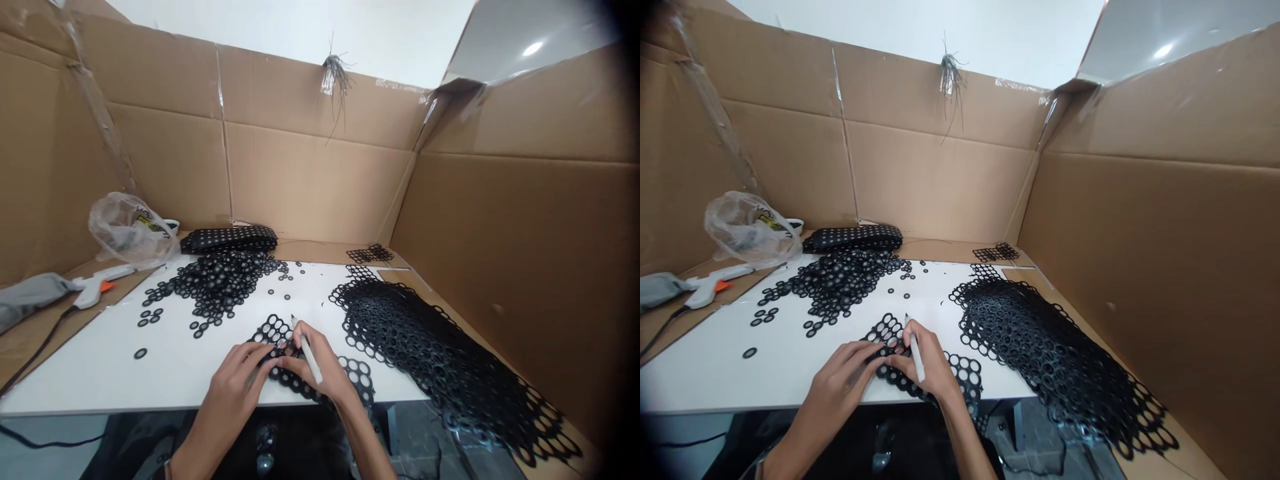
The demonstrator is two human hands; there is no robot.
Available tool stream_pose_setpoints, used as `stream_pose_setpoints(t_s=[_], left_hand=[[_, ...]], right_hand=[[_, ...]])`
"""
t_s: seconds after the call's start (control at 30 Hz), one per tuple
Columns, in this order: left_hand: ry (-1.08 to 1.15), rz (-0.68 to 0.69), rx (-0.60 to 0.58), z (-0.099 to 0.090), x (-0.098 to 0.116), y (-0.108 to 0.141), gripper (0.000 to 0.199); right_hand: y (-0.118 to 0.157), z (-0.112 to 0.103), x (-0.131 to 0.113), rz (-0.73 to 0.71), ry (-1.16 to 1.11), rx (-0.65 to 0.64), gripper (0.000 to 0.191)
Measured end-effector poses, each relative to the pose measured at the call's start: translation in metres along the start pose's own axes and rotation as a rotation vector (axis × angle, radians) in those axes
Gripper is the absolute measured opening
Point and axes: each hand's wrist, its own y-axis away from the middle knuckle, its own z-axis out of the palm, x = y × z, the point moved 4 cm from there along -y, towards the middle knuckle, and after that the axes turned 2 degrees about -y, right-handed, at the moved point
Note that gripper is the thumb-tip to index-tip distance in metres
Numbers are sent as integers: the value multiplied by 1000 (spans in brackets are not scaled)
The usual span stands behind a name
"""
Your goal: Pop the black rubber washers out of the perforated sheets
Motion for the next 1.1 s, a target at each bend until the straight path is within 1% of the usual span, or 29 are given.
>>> stream_pose_setpoints(t_s=[0.13, 0.27, 0.37, 0.5, 0.67, 0.8, 0.9, 1.0, 1.1], left_hand=[[3, -40, -12, 8, -5, -5, 24], [-16, -75, -52, 10, -10, -12, 19], [-56, -24, -91, 10, -5, -15, 21], [-87, 55, -114, 11, 3, -15, 26], [-85, 47, -125, 12, 4, -18, 30], [-29, -9, -127, 11, 2, -22, 28], [40, -117, -142, 8, -2, -25, 23], [88, -212, -163, 6, -7, -27, 29], [125, -240, -174, 5, -7, -28, 28]], right_hand=[[1, 0, -4, -23, 57, 20, 35], [4, 0, -8, -60, 129, -23, 30], [5, -1, -7, -58, 167, -43, 29], [6, -1, -4, -50, 165, -33, 28], [6, -1, -3, -62, 147, -18, 30], [7, -2, -4, -75, 108, 18, 30], [7, -4, -4, -73, 39, 38, 31], [8, -5, -3, -85, 8, 45, 29], [8, -5, -4, -94, 15, 55, 29]])
